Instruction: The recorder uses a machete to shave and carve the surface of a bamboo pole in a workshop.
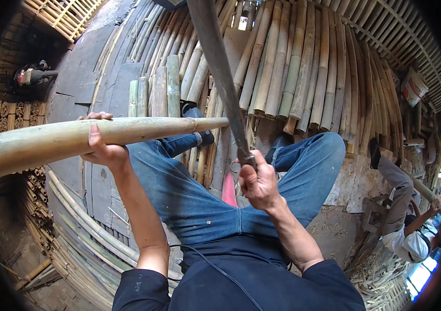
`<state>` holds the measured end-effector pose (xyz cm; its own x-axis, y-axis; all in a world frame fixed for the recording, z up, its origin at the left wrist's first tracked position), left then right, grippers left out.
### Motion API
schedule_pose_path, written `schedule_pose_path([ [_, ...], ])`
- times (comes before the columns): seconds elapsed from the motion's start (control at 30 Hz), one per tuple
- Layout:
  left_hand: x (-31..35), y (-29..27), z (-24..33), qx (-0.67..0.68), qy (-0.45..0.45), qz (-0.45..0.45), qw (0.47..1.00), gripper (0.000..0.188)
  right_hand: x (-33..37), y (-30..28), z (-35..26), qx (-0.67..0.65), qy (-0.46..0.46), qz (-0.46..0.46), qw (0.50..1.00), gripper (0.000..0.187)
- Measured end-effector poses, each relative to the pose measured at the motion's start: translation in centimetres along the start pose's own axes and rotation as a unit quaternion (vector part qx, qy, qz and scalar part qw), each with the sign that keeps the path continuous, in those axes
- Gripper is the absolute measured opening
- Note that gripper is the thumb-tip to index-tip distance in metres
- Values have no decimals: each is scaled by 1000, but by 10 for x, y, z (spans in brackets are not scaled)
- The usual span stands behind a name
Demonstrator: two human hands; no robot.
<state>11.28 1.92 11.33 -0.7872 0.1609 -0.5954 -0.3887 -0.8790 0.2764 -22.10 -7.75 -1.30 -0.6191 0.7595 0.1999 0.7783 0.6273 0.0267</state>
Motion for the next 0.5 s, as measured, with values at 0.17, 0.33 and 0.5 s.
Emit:
schedule_pose_path([
  [0.17,3,-3,7,-20,17,39,999,47,-11,37,70,32,66,-5,997,39],
  [0.33,4,-6,17,-73,52,61,994,36,-18,43,152,156,197,-2,968,42],
  [0.5,-1,-28,5,-63,39,57,996,38,-9,22,143,-23,253,52,966,41],
])
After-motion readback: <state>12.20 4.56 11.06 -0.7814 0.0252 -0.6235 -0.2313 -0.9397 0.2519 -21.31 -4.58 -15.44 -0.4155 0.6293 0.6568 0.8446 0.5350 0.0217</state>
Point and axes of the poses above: each hand's wrist, its own x-axis away from the middle knuckle, its own y-axis out of the palm, z = x × y, the point moved 9 cm from there along -x, towards the middle knuckle, and after that the axes turned 6 degrees about y, right-handed, at the moved point
